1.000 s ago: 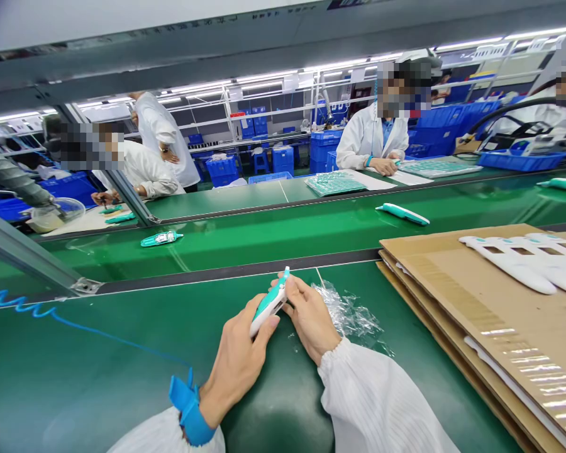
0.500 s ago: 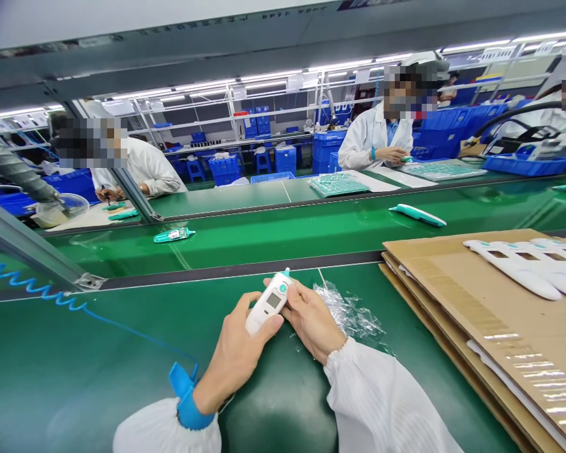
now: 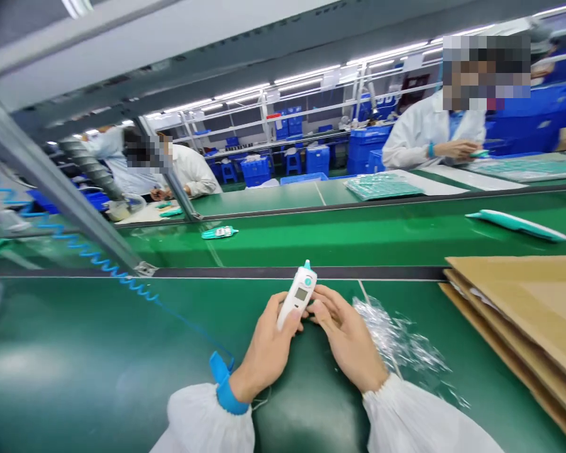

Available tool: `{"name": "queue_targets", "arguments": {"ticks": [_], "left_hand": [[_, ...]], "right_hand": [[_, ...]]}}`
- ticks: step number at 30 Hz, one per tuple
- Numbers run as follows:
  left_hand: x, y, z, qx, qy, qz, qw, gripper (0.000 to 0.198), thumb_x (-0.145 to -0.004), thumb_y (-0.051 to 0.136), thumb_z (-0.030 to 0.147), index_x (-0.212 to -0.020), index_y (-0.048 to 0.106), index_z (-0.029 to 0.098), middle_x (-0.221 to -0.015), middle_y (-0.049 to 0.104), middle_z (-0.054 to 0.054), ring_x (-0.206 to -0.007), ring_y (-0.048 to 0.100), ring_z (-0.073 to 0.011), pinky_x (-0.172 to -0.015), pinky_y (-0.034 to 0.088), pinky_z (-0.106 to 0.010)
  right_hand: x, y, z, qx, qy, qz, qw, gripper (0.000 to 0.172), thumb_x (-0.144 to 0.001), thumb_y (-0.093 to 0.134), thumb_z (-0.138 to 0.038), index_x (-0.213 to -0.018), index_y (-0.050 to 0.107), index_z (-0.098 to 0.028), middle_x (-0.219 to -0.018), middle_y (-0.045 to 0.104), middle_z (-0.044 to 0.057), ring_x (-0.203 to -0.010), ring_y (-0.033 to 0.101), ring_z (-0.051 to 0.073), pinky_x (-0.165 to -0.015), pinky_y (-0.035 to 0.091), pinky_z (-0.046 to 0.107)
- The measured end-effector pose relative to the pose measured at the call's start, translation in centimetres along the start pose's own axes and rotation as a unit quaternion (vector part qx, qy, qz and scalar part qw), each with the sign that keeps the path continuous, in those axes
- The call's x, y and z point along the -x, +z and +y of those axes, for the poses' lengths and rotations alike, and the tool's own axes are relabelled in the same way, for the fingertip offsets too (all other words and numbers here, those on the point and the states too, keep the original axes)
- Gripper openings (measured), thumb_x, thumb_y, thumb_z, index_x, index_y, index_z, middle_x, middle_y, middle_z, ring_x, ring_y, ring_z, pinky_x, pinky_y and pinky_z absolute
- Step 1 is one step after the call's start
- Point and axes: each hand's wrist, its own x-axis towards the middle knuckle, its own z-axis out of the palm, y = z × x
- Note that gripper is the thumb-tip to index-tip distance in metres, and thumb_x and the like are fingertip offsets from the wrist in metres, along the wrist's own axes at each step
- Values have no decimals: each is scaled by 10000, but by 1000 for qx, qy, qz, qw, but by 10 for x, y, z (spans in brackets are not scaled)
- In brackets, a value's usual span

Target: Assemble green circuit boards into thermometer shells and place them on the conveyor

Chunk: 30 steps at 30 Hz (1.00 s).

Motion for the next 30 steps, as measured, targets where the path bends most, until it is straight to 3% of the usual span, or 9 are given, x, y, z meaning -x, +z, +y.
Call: {"name": "queue_targets", "arguments": {"ticks": [2,4,8,11,14,18,23,27,30], "left_hand": [[-8,-9,-9,-15,-23,68,997,397,-979,487,504,-1220,562,197,-975,751,-76,-781,656,-177,-716,481,-306],[-19,-23,-16,-17,-80,126,989,376,-984,473,489,-1175,557,176,-965,756,-90,-651,617,-147,-613,459,-289],[-58,-55,-16,-28,-136,144,980,344,-992,476,431,-1171,546,146,-927,756,-91,-496,506,-98,-485,381,-256],[-106,-67,-4,-64,-134,133,980,328,-1011,487,387,-1177,580,120,-941,747,-88,-590,583,-105,-571,469,-256],[-156,-68,3,-119,-147,124,974,325,-998,559,409,-1155,634,134,-1050,703,-74,-830,676,-157,-753,575,-335],[-202,-65,-5,-232,-176,160,943,359,-965,624,389,-1244,619,163,-1237,645,-98,-1055,657,-227,-899,573,-438],[-219,-80,-15,-380,-175,212,883,384,-959,634,374,-1279,604,164,-1305,616,-116,-1131,632,-250,-953,549,-472],[-228,-118,-12,-463,-157,251,836,424,-952,644,358,-1326,577,168,-1373,574,-125,-1193,602,-275,-990,528,-508],[-236,-146,-13,-489,-141,241,826,419,-954,642,359,-1324,578,173,-1372,576,-120,-1191,604,-273,-987,530,-507]], "right_hand": [[-4,-4,11,133,-58,41,989,528,-845,646,-624,-1207,654,-240,-1174,716,110,-996,662,268,-934,516,463],[-8,-5,22,219,-97,59,969,453,-866,608,-599,-1142,674,-245,-1092,734,92,-905,661,253,-896,514,454],[-9,-1,31,250,-124,82,957,360,-930,525,-534,-1120,667,-263,-992,738,56,-816,654,219,-793,518,390],[-6,0,28,263,-159,109,945,354,-935,506,-533,-1081,683,-264,-894,717,48,-741,636,209,-714,506,363],[-4,-1,25,288,-191,145,927,350,-926,517,-541,-1042,701,-266,-823,682,49,-691,619,212,-644,476,354],[-5,-3,25,304,-212,165,914,331,-937,501,-515,-1012,704,-265,-833,672,65,-698,619,224,-622,456,359],[-6,-1,23,304,-208,170,914,321,-957,482,-487,-999,701,-255,-805,657,66,-699,604,224,-634,455,358],[-6,3,22,301,-190,167,919,277,-970,486,-455,-984,686,-263,-804,653,56,-710,600,219,-623,450,341],[-5,6,23,300,-180,160,923,242,-975,495,-435,-1003,673,-273,-850,668,54,-739,607,219,-616,443,329]]}}
